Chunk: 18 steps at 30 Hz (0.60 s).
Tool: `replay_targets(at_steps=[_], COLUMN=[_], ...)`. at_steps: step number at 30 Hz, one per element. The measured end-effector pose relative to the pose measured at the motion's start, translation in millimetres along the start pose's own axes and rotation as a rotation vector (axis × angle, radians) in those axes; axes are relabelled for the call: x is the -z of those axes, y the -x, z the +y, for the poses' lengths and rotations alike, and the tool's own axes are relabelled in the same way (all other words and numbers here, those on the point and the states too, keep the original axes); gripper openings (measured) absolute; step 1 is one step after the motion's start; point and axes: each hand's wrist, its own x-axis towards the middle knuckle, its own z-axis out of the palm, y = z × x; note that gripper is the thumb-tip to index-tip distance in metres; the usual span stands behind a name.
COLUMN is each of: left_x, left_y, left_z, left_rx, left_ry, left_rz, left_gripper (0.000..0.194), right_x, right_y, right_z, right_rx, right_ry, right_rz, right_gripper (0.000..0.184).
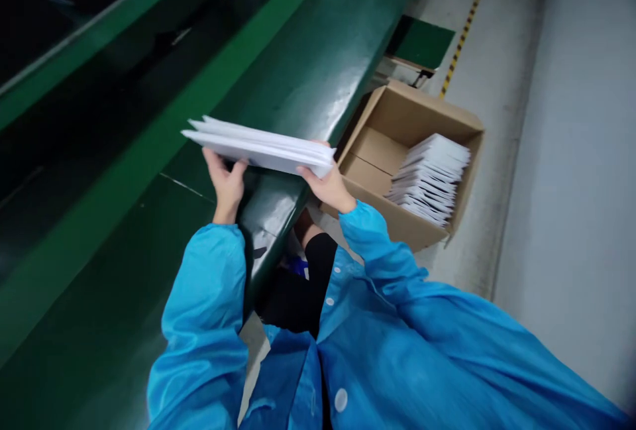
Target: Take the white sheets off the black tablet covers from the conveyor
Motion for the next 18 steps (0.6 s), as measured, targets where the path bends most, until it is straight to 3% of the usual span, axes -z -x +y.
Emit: replay_targets(at_steps=[3, 6, 9, 11, 14, 18], left_x=[1.2, 0.9, 0.7, -0.2, -4.5, -19.2], left_y=[-4.2, -5.3, -3.7, -0.9, 8.5, 30.6], left_z=[-7.4, -4.7, 4.5, 13.5, 31.7, 60.4], left_rx=[0.038, 0.047, 0.015, -0.035, -0.144, -0.214], left_ry=[0.02, 0.007, -0.035, -0.093, -0.22, -0.341], left_rz=[0.034, -0.012, -0.106, -0.222, -0.404, -0.528], left_gripper=[0.062, 0.063, 0.068, 0.072, 0.077, 0.07], right_x=[-4.9, -6.9, -0.5, 14.7, 62.8, 173.2], right_y=[-17.4, -22.3, -16.9, -7.0, 17.9, 51.1], right_z=[6.7, 16.8, 22.7, 24.6, 28.2, 35.6], right_rx=[-0.016, -0.062, -0.106, -0.118, -0.121, -0.091], right_ry=[-0.028, -0.061, -0.073, -0.077, -0.026, 0.134], right_rz=[-0.061, -0.051, 0.026, 0.117, 0.304, 0.738], right_gripper=[0.076, 0.08, 0.079, 0.078, 0.073, 0.069])
